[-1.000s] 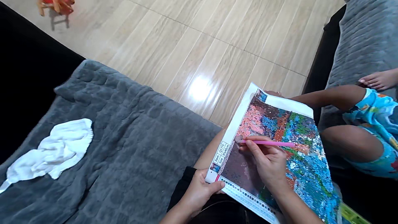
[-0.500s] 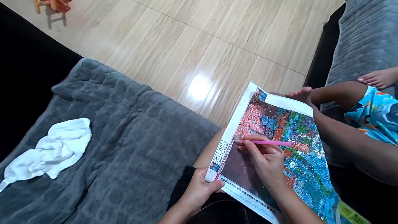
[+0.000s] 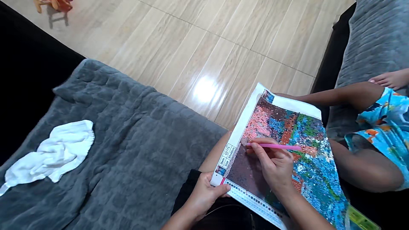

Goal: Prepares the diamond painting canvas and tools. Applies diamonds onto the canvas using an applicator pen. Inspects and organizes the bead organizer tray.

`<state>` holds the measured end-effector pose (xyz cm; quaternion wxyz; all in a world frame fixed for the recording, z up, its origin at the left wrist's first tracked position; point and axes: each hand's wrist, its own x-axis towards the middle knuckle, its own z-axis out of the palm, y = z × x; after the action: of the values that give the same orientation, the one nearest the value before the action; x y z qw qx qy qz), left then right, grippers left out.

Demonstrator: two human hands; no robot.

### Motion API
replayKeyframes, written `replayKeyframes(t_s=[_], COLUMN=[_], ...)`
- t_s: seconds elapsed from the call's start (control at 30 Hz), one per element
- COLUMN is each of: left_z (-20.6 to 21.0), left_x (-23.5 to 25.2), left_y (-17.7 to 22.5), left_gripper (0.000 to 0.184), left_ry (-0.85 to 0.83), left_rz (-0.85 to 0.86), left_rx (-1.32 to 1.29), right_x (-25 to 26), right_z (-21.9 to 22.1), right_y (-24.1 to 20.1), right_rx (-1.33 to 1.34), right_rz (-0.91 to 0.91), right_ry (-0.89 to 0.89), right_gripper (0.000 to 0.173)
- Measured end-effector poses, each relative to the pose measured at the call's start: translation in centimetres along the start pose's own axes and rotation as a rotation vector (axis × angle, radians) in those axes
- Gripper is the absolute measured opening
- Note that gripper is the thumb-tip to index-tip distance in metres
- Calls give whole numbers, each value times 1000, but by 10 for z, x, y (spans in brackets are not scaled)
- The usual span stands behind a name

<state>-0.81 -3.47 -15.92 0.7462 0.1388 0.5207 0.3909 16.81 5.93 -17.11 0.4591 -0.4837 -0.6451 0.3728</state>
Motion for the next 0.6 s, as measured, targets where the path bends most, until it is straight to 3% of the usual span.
replayKeyframes(t_s=[0.6], left_z=[0], left_x=[1], left_y=[0], left_gripper=[22], left_ry=[-1], left_rz=[-1], left_rx=[2], right_x=[2], right_z=[1], right_y=[-2], right_rx=[-80], right_rz=[-78], right_ry=[-35], right_gripper=[13])
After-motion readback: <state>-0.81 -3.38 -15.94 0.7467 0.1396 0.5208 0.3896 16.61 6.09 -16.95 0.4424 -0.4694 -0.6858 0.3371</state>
